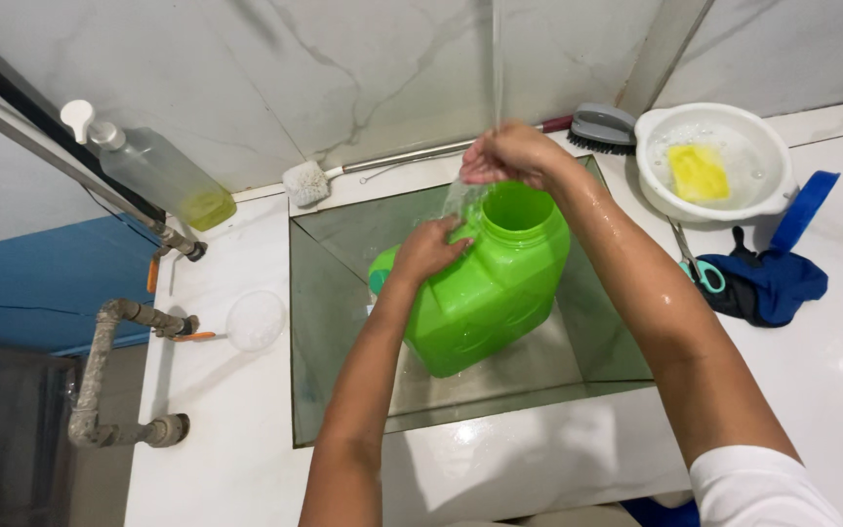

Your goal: The person scrubs a large green plastic water jug with a sponge under running water in a sink, rinses and shakes out the jug, dries a label on its cap with a heat gun, cuts the label off with scissors, and scrubs the jug again.

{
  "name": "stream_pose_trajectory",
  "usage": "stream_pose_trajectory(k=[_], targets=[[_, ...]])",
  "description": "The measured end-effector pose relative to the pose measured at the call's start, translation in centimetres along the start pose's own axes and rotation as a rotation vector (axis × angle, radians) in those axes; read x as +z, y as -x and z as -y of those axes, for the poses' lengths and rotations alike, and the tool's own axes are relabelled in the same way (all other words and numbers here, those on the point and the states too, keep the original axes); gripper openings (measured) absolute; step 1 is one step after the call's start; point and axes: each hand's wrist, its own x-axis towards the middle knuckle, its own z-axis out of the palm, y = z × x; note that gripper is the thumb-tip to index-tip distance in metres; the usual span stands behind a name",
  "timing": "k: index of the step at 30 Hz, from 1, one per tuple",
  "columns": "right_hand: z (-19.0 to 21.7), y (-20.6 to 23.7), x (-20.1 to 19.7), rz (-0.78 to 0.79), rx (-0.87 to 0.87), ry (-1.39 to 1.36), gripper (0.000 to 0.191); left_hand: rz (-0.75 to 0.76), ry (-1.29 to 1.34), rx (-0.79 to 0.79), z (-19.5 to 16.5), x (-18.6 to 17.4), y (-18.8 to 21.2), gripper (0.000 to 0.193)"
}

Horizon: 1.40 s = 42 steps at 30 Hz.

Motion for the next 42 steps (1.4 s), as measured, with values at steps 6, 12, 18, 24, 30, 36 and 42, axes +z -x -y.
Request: stream_pose_trajectory(k=[6, 12, 18, 24, 30, 36, 42], targets=[[-7.4, -2.4, -3.6, -0.318, 0.092, -0.016, 0.025, 0.109, -0.144, -0.128, 0.0, 3.7, 0.6, 0.051], [-12.8, -6.4, 0.7, -0.391, 0.113, -0.818, 0.102, 0.026, -0.097, -0.124, -3.0, 8.0, 4.5, 0.044], [-12.3, -6.9, 3.7, -0.411, 0.267, -0.652, 0.114, 0.025, -0.022, -0.128, -2.8, 6.0, 6.5, 0.041], [-12.2, -6.7, 4.4, -0.411, 0.024, -0.856, 0.093, 0.009, -0.026, -0.131, -2.6, 6.3, 6.7, 0.040], [-11.8, -7.4, 3.8, -0.619, 0.131, -0.693, 0.050, 0.016, -0.043, -0.122, -2.5, 6.3, 6.4, 0.040], [-12.0, -6.5, 3.8, -0.965, -0.167, -0.744, 0.035, 0.095, -0.086, -0.107, -2.7, 6.3, 6.3, 0.043], [-12.2, -4.0, 4.0, -0.334, 0.192, -0.040, 0.022, 0.117, -0.032, -0.023, 0.2, 3.4, 4.6, 0.050]])
